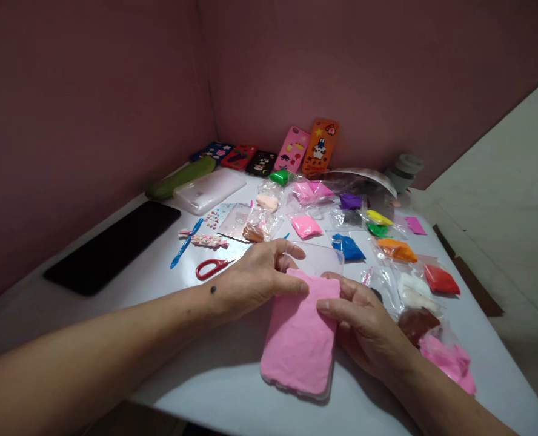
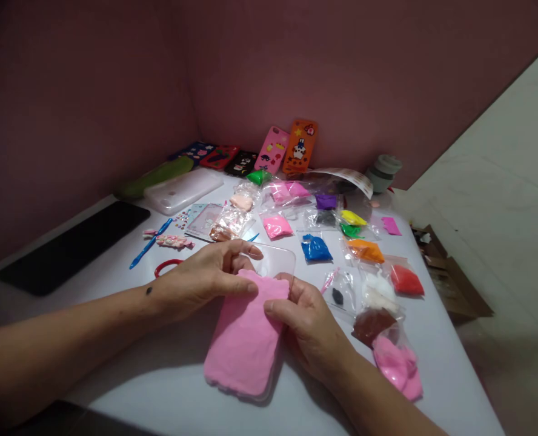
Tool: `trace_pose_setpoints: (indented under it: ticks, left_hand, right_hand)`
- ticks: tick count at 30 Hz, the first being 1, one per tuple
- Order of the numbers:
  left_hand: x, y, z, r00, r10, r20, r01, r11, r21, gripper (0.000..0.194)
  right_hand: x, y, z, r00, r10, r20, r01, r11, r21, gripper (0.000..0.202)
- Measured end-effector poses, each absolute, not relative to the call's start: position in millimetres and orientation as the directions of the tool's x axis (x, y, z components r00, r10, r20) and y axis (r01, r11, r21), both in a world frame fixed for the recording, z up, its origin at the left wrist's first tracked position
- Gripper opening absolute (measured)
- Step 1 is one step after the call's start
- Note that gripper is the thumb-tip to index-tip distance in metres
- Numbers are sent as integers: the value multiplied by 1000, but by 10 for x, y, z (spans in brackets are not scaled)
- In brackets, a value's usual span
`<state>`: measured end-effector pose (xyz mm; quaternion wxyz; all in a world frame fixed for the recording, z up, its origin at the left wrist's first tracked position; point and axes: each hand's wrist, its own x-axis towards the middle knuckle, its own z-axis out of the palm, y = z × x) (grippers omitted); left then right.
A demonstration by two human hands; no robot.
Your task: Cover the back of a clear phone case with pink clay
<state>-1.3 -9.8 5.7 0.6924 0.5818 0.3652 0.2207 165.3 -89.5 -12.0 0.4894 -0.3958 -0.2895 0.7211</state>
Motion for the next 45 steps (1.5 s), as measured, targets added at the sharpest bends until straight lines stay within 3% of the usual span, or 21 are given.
trace_pose_setpoints:
  ticks: [17, 25, 45]
  left_hand:
    - [-96, -31, 209, 665, 684, -300, 132, 288, 949, 42]
    - [-60, -69, 118, 665, 715, -217, 157, 151, 976, 42]
    - [-84, -55, 210, 687, 672, -276, 104, 285, 953, 39]
  right_hand:
    - [1655, -869, -75, -153, 936, -318, -515, -350, -782, 17]
    - [1651, -883, -134, -140, 942, -304, -493, -333, -804, 21]
    - [1683, -874, -139, -125, 938, -322, -491, -341, -802, 18]
